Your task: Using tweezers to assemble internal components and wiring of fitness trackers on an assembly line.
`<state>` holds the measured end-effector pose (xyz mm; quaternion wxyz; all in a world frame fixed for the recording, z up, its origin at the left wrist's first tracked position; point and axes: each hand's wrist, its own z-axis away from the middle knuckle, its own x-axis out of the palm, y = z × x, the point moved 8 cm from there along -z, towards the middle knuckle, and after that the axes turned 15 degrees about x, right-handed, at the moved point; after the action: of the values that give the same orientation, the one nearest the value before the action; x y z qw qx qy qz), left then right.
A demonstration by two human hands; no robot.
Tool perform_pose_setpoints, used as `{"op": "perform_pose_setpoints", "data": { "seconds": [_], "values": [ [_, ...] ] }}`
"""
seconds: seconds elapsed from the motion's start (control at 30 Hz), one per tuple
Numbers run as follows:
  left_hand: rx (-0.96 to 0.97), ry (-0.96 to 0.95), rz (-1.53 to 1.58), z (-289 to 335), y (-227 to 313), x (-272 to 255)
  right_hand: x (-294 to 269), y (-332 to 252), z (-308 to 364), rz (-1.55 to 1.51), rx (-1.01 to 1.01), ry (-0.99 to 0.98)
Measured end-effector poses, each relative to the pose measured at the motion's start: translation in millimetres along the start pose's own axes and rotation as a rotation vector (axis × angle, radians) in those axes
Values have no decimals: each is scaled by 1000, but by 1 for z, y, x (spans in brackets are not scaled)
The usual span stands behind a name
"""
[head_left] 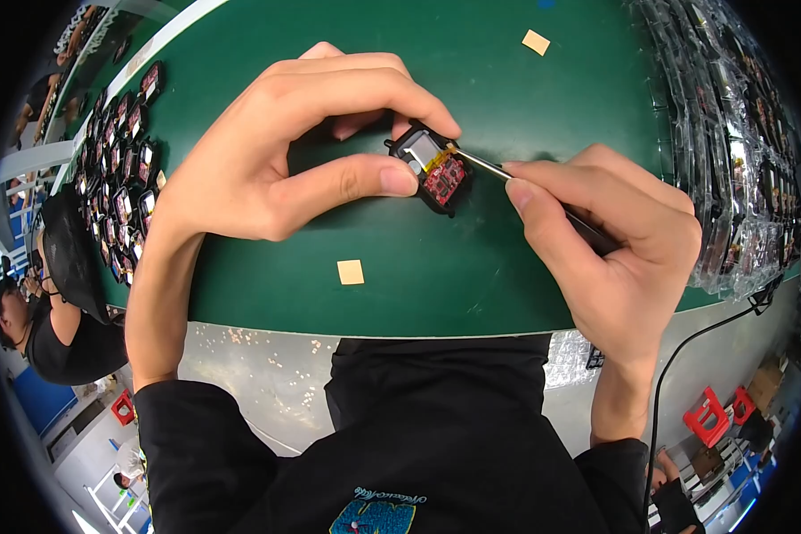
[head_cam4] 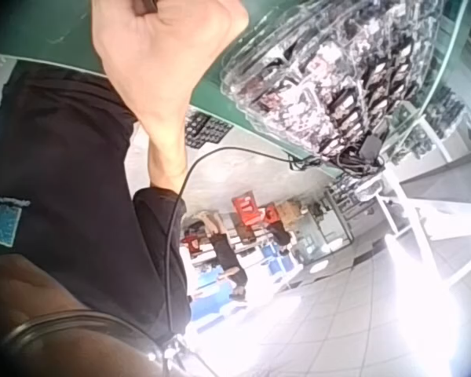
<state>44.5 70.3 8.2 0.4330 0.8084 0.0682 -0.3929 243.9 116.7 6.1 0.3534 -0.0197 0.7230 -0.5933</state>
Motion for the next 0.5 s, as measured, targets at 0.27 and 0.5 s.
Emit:
{"op": "perform_pose_setpoints", "data": {
  "seconds": [0.27,0.5],
  "values": [
    [-47,-4,-12,-1,1,-1,2,-2,-1,-15,-8,-3],
    [70,-16,-64,-5,6,0,0,-4,-1,-10,-42,1]
  ]
}}
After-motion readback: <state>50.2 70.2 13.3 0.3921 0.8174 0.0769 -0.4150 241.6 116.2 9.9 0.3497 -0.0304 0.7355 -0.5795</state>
